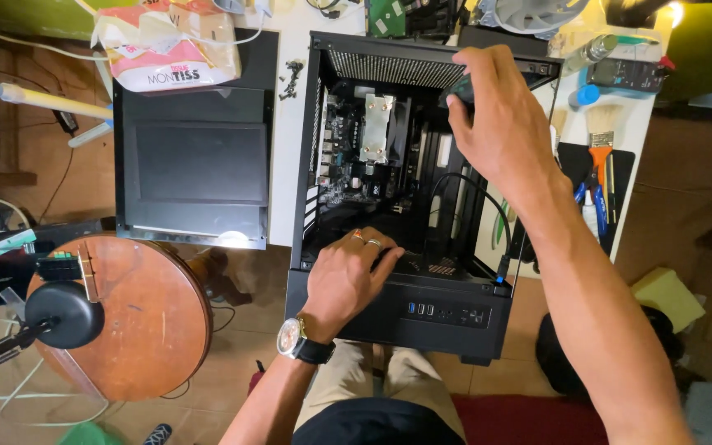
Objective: Installing a motherboard into a computer case and securing it with screws using a screwdriver.
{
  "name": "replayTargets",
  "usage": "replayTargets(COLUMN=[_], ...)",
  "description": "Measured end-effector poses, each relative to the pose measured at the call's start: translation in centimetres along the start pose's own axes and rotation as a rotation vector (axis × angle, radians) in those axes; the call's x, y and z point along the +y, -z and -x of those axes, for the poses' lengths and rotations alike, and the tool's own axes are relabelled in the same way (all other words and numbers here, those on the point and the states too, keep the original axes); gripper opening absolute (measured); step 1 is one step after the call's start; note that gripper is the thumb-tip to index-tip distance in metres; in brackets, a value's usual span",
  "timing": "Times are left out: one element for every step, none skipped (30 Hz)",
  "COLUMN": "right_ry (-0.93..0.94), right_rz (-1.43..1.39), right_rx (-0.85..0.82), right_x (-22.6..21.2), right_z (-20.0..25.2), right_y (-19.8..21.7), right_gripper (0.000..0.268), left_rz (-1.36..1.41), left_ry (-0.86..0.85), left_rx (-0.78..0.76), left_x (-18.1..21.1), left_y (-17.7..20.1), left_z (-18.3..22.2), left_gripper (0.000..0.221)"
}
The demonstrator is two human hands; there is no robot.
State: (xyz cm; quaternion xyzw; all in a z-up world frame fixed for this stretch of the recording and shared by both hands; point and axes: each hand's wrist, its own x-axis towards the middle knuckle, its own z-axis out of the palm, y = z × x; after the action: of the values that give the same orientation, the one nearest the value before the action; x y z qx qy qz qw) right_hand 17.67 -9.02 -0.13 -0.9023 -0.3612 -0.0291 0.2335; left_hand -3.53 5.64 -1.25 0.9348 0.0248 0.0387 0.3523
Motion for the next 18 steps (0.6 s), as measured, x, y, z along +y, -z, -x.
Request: replayTargets(right_ry=[0.0,-0.044,-0.088,-0.088,-0.073,-0.057,-0.056,-0.082,-0.108,-0.107,-0.15,-0.193,-0.191,-0.172,-0.153,-0.152,-0.211,-0.269], right_rz=[0.001,0.032,0.063,0.064,-0.02,-0.101,-0.099,-0.077,-0.055,-0.053,0.025,0.106,0.109,0.051,-0.007,-0.004,0.002,0.007], right_rx=[-0.001,0.033,0.066,0.065,0.008,-0.045,-0.043,-0.032,-0.02,-0.018,-0.012,0.0,0.008,-0.033,-0.074,-0.071,-0.108,-0.145], right_x=[-0.1,-0.3,-0.4,-0.2,-0.1,0.1,-0.2,-0.5,-0.8,-0.6,-0.3,-0.1,0.0,0.0,0.0,0.0,0.1,0.1], right_z=[0.0,0.0,0.0,0.0,0.0,-0.1,0.3,0.5,0.8,0.8,0.8,0.7,0.7,0.8,0.9,1.0,1.1,1.2], right_y=[-0.2,-0.3,-0.5,-0.2,0.0,0.3,0.4,0.5,0.7,0.3,0.0,-0.3,0.1,0.4,0.8,0.8,0.8,0.8], right_gripper=[0.042,0.036,0.03,0.03,0.04,0.051,0.051,0.049,0.046,0.046,0.037,0.034,0.034,0.037,0.045,0.045,0.036,0.029], left_rz=[0.001,0.001,0.0,0.001,-0.001,-0.004,-0.003,-0.004,-0.005,-0.006,-0.002,0.001,-0.001,-0.002,-0.002,-0.002,-0.018,-0.034], left_ry=[0.0,-0.003,-0.007,-0.006,-0.003,-0.004,-0.007,0.001,0.008,0.005,0.008,0.005,-0.002,0.007,0.015,0.012,0.018,0.026], left_rx=[0.0,0.004,0.008,0.008,0.009,0.011,0.013,0.004,-0.005,-0.003,-0.001,0.003,0.008,-0.003,-0.014,-0.011,-0.078,-0.144], left_x=[0.0,0.0,0.0,0.0,0.1,0.0,0.0,-0.1,-0.1,0.0,0.1,0.1,0.0,0.0,0.0,-0.2,-0.5,-0.7], left_y=[0.0,-0.1,-0.1,-0.1,-0.1,-0.1,-0.2,-0.2,-0.3,-0.2,-0.2,-0.1,-0.1,-0.1,-0.1,-0.1,-0.1,0.0], left_z=[0.1,0.1,0.1,0.1,0.1,0.0,0.1,0.2,0.2,0.2,0.3,0.1,0.1,0.1,0.2,0.2,0.2,0.2], left_gripper=[0.015,0.016,0.017,0.017,0.016,0.016,0.016,0.017,0.017,0.017,0.016,0.015,0.015,0.015,0.016,0.016,0.021,0.025])
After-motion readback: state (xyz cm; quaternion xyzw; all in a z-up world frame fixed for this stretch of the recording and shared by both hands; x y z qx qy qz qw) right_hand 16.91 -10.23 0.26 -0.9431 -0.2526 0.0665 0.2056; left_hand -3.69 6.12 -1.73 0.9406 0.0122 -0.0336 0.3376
